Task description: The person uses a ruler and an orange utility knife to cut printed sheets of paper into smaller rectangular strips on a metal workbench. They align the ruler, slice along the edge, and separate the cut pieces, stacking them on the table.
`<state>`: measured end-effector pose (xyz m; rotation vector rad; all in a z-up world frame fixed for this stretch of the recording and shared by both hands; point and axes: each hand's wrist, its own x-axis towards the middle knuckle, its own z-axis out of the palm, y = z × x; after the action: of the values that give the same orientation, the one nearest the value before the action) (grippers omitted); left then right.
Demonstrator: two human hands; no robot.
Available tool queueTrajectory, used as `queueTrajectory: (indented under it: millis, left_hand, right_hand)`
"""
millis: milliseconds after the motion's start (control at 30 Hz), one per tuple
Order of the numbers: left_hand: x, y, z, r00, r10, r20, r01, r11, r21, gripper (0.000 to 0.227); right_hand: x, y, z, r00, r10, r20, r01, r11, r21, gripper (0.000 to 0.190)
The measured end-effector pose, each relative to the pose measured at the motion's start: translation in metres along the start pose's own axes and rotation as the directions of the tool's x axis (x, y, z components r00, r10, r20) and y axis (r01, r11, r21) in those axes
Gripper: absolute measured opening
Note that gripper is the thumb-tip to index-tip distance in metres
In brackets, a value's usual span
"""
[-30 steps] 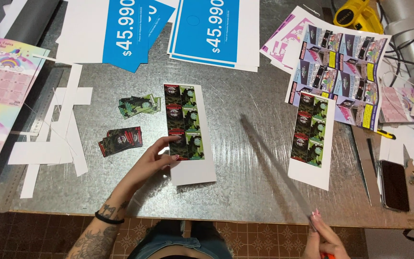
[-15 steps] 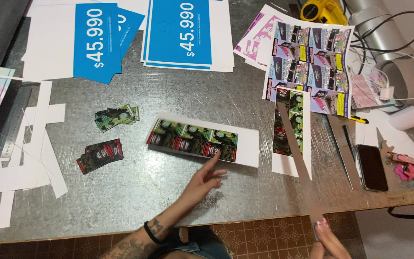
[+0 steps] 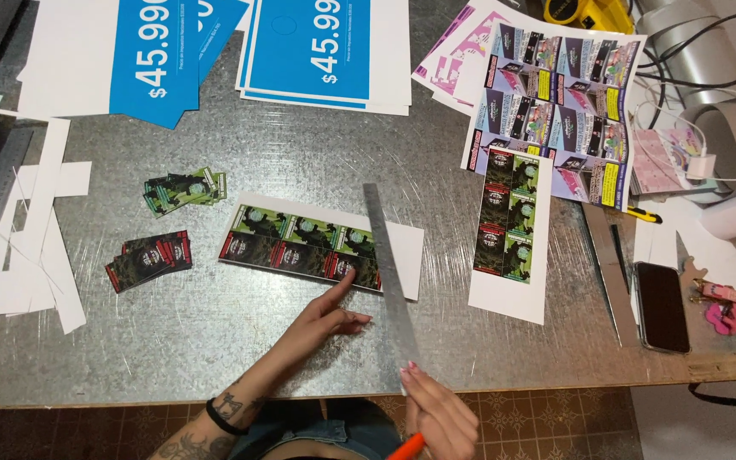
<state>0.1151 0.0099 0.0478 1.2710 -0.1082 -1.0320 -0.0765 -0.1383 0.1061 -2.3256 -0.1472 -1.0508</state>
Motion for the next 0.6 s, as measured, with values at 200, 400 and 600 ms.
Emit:
queueTrajectory:
  millis: [200, 400, 600]
  left_hand:
    - [-0.001, -0.015, 0.011, 0.999, 0.037, 0.037, -0.039, 0.997, 0.073, 0.092]
    - [-0.045, 0.042, 0.023, 0.980, 0.149, -0.128, 0.016, 0.589, 0.808, 0.073]
    - [0.036, 0.055, -0.082, 0.922, 0.222, 0.317, -0.272, -0.210, 0.939, 0.159]
  right_hand:
    - [-0.016, 0.023, 0.045, 0.992, -0.088, 0.088, 0.090, 0.996, -0.023, 0.026]
    - [-0.012, 0.029, 0.041, 0.990, -0.082, 0.114, 0.085, 0.996, -0.024, 0.021]
    - [-0.002, 0.037, 0.036, 0.989, -0.147, 0.018, 0.147, 0.989, 0.005, 0.026]
